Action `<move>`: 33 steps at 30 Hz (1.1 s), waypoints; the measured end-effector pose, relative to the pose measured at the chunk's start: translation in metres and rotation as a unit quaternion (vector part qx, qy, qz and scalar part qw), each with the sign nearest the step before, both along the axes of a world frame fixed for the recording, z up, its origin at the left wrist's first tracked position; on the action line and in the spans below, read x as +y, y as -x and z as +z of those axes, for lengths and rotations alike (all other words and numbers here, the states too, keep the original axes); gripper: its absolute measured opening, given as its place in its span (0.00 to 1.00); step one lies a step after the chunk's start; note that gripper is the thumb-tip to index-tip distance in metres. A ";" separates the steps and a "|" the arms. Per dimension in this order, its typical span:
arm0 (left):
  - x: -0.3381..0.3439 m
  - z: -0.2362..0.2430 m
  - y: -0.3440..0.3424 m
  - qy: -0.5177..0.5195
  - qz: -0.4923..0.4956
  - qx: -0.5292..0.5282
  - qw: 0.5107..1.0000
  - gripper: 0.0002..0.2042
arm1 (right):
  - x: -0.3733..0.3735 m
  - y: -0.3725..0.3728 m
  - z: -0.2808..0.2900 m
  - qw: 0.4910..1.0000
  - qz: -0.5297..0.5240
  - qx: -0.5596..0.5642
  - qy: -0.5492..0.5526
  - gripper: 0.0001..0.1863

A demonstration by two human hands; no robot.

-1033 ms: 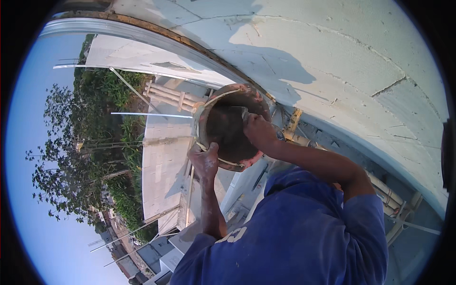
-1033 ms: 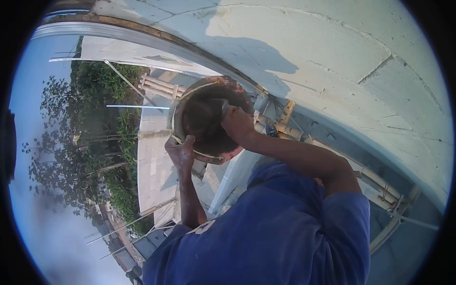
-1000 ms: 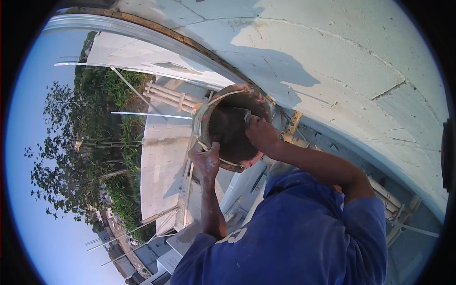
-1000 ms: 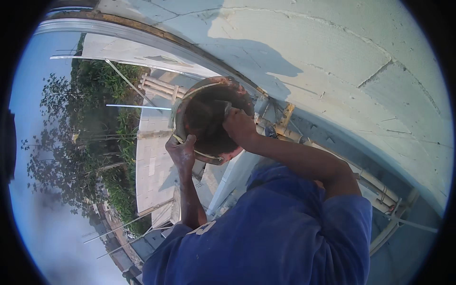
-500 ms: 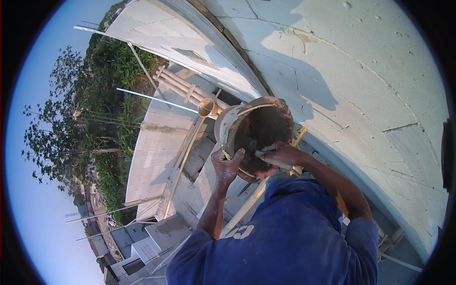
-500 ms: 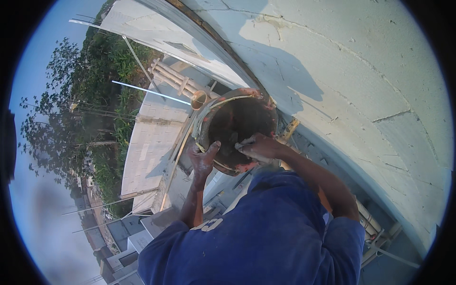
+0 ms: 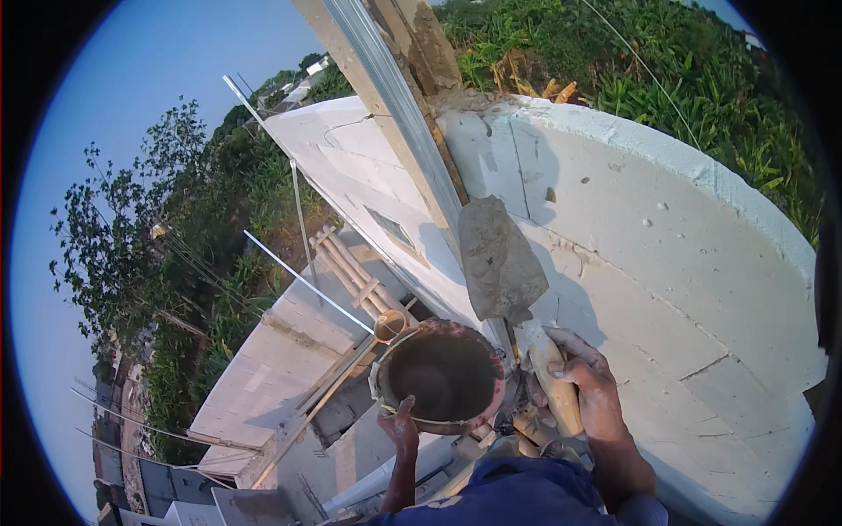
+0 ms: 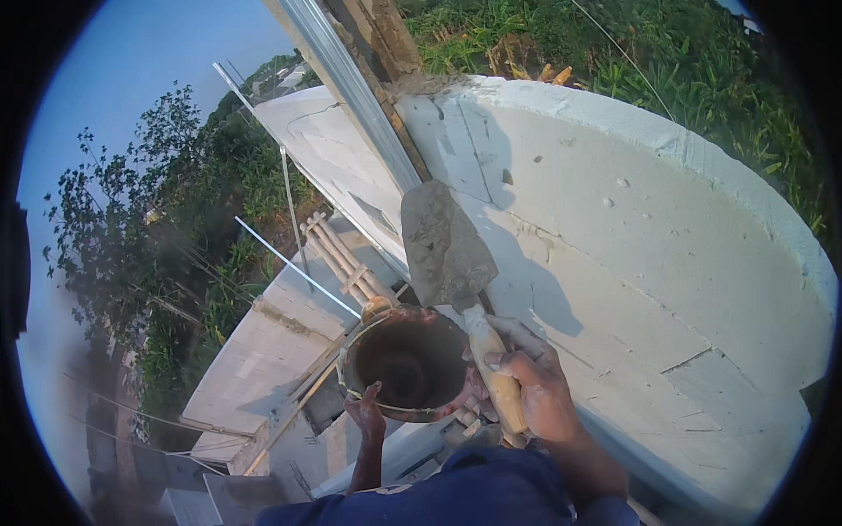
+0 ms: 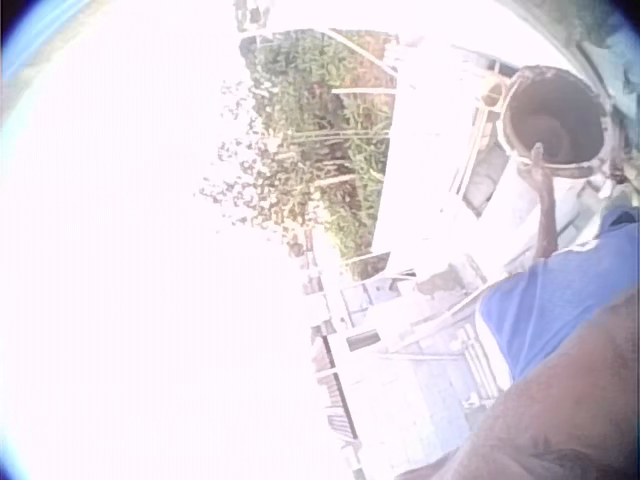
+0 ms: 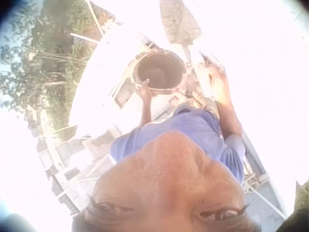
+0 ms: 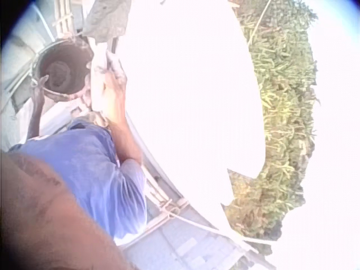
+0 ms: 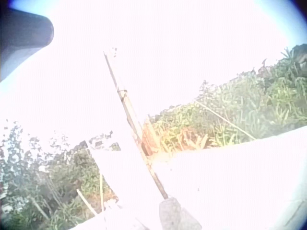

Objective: Applying cement to a wall joint using a trowel while standing on scaffolding.

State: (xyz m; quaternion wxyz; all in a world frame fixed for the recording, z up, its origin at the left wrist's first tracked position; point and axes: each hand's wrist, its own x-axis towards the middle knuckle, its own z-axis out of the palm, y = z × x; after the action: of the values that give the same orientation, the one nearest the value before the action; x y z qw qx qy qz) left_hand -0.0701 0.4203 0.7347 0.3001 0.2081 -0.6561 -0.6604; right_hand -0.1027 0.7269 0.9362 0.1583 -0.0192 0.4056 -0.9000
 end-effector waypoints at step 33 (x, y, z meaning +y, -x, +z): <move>-0.016 0.043 0.004 0.080 -0.026 -0.028 0.996 0.04 | 0.014 0.028 -0.061 0.827 -0.173 0.233 -0.481 0.25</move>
State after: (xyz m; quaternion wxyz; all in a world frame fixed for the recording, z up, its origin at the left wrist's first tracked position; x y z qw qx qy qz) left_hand -0.0745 0.4045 0.7780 0.2803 0.1851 -0.7203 -0.6070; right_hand -0.1306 0.7410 0.8748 -0.1096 -0.0797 0.8086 -0.5725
